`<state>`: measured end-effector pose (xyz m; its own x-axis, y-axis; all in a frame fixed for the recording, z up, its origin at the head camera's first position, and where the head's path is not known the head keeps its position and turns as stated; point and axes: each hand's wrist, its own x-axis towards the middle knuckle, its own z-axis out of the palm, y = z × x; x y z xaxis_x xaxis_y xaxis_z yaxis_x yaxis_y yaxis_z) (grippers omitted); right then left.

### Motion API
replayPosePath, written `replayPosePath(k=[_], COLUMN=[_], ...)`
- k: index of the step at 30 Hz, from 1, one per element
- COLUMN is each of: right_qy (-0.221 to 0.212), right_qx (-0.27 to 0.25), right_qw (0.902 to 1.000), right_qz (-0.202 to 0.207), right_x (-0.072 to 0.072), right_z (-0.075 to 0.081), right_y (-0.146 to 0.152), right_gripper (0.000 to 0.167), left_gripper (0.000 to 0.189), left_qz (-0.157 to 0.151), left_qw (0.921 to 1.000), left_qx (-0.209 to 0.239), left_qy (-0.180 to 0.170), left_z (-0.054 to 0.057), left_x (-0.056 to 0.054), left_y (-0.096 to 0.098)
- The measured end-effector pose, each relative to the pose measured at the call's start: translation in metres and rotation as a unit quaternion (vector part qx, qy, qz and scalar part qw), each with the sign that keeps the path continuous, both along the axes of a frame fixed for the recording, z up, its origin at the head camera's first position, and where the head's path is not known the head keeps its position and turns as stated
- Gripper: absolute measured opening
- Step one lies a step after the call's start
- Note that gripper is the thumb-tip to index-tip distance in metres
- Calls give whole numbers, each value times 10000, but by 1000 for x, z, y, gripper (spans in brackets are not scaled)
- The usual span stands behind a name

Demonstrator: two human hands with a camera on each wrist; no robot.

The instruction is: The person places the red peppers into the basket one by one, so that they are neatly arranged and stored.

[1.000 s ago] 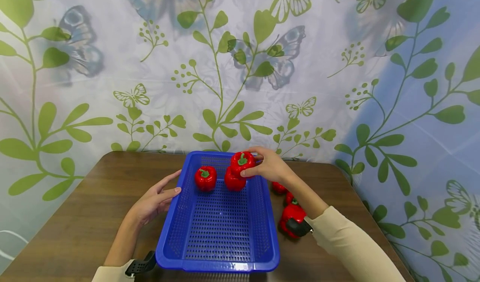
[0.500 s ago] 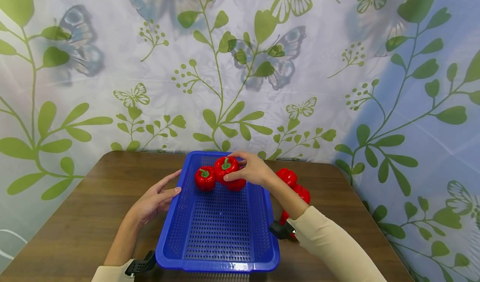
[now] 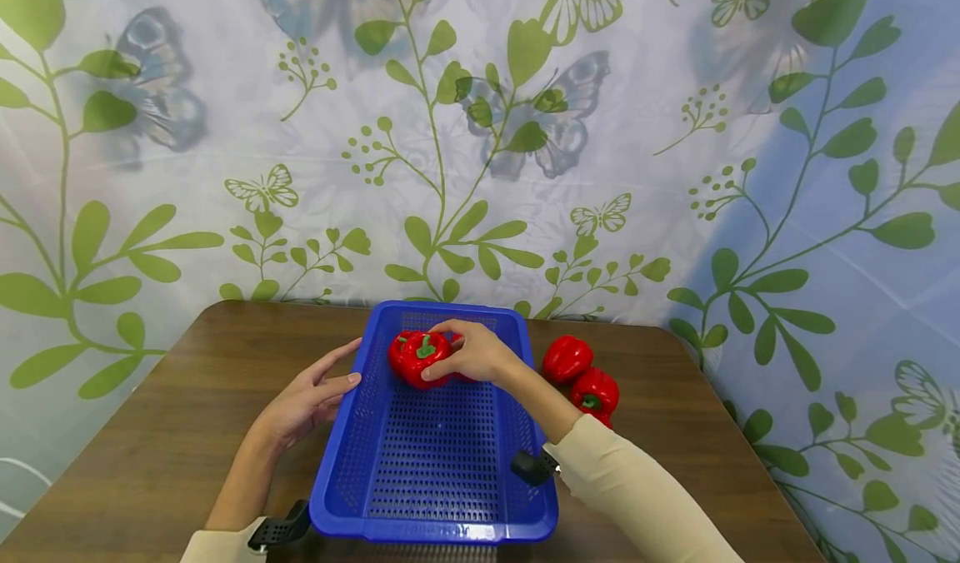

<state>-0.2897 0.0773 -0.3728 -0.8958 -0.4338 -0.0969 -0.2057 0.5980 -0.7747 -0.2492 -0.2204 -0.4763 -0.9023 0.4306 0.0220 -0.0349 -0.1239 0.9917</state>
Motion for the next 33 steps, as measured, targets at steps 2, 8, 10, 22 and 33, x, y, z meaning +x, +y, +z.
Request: replayPosePath(k=[2,8,10,22,33], right_qy=[-24,-167,-298,-920,-652], right_qx=[26,70,-3,-131,317], right_qw=[10000,9998,9994,9955,9966], right_qz=[25,129,163,172,388], right_x=[1,3,3,2,7], right_z=[-3,-10,-12,-26,-35], right_y=[-3,-11,-14,-20,-27], right_gripper=[69,67,66,66,64], left_gripper=[68,68,68,68,68], left_qz=[21,54,60,27,-60], left_qw=[10000,9999,9999,10000,9999], left_qx=[-34,-81,-87,-35,-112], left_qy=[0,-32,-41,-66,14], left_z=[0,3,3,4,3], left_x=[0,1,1,3,5], left_y=[0,1,1,1,0])
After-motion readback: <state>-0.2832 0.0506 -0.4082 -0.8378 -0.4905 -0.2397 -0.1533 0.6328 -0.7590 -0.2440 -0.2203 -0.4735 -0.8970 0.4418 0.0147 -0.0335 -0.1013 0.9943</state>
